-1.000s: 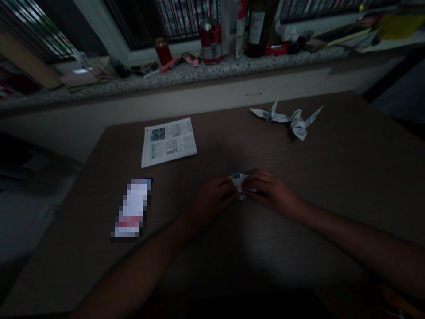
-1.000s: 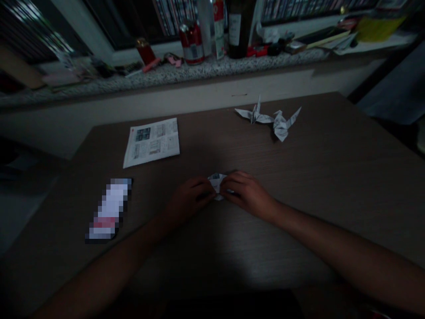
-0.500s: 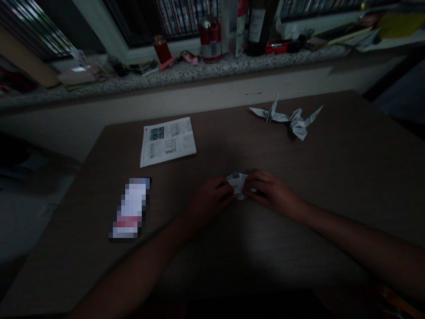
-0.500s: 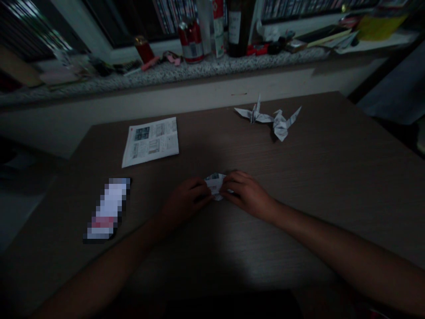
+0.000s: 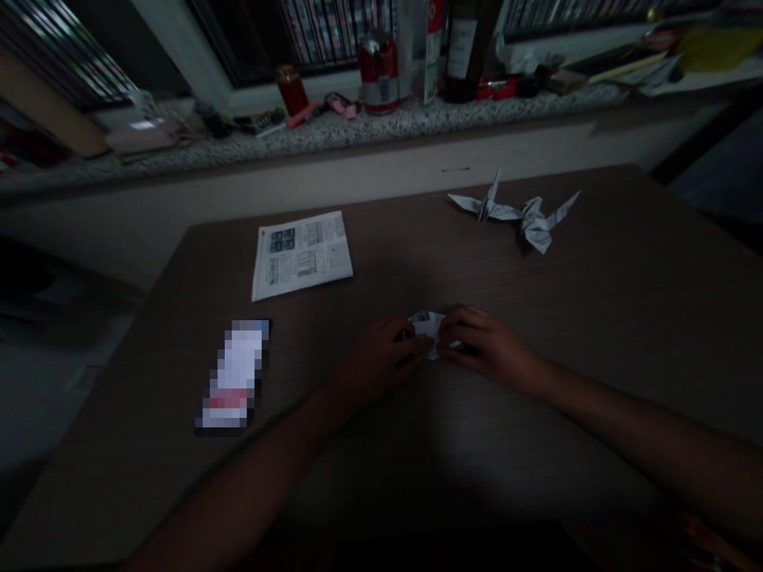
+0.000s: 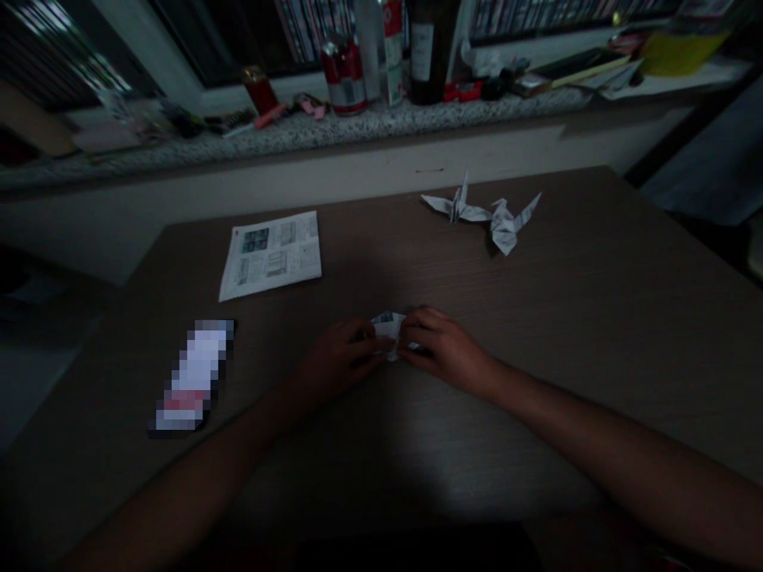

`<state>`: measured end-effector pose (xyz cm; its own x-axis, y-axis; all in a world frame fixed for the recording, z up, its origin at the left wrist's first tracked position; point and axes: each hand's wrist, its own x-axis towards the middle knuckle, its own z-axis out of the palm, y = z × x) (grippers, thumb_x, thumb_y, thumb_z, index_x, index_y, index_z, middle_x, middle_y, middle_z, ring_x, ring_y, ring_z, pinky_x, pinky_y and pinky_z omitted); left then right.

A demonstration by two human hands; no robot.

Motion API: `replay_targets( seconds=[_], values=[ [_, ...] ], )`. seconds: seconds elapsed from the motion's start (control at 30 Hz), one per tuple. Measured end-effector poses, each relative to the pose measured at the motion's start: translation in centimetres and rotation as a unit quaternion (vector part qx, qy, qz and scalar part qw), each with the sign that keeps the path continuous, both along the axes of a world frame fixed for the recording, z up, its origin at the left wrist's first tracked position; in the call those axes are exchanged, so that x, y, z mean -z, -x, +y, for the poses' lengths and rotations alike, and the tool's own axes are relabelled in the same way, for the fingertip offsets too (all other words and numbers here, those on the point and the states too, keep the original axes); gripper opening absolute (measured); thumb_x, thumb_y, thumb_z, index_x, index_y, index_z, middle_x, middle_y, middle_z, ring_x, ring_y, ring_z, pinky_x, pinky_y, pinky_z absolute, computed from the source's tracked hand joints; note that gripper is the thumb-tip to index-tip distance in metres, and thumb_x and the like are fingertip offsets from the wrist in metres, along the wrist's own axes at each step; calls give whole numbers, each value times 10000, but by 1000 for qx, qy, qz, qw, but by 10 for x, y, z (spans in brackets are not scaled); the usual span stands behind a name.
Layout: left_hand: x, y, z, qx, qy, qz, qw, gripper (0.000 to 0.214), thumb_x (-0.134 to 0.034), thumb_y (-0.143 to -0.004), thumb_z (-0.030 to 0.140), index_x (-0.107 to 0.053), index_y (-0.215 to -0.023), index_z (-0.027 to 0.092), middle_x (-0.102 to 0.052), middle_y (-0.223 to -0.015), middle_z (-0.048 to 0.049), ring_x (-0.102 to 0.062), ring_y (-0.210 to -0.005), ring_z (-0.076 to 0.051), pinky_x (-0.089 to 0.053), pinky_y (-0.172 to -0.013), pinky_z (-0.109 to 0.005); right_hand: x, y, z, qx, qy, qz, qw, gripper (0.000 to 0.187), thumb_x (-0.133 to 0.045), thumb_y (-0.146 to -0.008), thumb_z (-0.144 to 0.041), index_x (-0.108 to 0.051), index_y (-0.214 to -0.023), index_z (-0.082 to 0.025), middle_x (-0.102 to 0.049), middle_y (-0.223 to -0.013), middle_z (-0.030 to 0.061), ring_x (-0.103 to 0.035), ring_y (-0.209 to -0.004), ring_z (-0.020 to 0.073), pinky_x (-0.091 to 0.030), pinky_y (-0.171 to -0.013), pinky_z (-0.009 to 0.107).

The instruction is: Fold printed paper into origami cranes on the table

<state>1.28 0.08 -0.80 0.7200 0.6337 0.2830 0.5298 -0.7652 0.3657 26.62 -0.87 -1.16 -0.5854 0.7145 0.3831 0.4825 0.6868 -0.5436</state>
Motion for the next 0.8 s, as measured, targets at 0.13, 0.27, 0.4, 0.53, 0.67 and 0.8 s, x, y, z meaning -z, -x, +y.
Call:
replay_targets(
  seconds=[0.13, 0.27, 0.4, 0.53, 0.67, 0.8],
  values=[
    [-2, 1, -1, 0, -1, 8, 1000, 226, -638, -999, 283, -716, -1211, 266, -634, -1127, -63, -605, -999, -207, -499, -871, -356, 0, -1, 0, -5, -2, 1, 1000, 47, -659, -977, -244, -681, -1009, -218, -656, -1068, 81, -621, -1053, 252, -531, -898, 412],
    [-3, 0, -1, -4, 3, 9, 1000, 230, -647, -998, 297, -727, -1212, 270, -639, -1119, -59, -606, -999, -211, -499, -880, -364, -1, 0, 0, -2, 3, 1, 1000, 57, -644, -984, -233, -681, -1023, -211, -660, -1063, 86, -617, -1074, 258, -531, -920, 427],
    [-1, -3, 0, -19, 12, -15, 1000, 221, -665, -989, 354, -750, -1167, 254, -653, -1087, -59, -617, -988, -215, -501, -871, -367, -2, 2, 0, 9, 5, 6, 1000, 61, -647, -980, -223, -679, -1028, -206, -672, -1054, 91, -625, -1068, 263, -534, -928, 436],
    [-1, -8, 0, -66, 69, -50, 994, 150, -685, -978, 331, -759, -1058, 227, -676, -1040, -44, -636, -966, -203, -502, -850, -342, -2, 5, 0, 28, 11, 3, 1000, 53, -644, -971, -204, -676, -1014, -197, -674, -1058, 99, -631, -1050, 264, -533, -925, 434],
    [-5, -12, 1, -109, 136, -75, 982, 112, -704, -964, 307, -733, -959, 199, -680, -1004, -31, -649, -943, -192, -503, -853, -329, -1, 7, 0, 41, 20, 5, 999, 36, -655, -963, -204, -662, -999, -205, -672, -1069, 97, -634, -1056, 266, -527, -921, 423],
    [-10, -16, 1, -130, 162, -70, 976, 128, -686, -973, 317, -731, -946, 201, -673, -1000, -31, -651, -939, -198, -498, -841, -330, -4, 8, 1, 59, 35, 8, 998, 54, -664, -966, -228, -645, -1016, -221, -677, -1051, 82, -647, -1025, 256, -526, -892, 405]
  ],
)
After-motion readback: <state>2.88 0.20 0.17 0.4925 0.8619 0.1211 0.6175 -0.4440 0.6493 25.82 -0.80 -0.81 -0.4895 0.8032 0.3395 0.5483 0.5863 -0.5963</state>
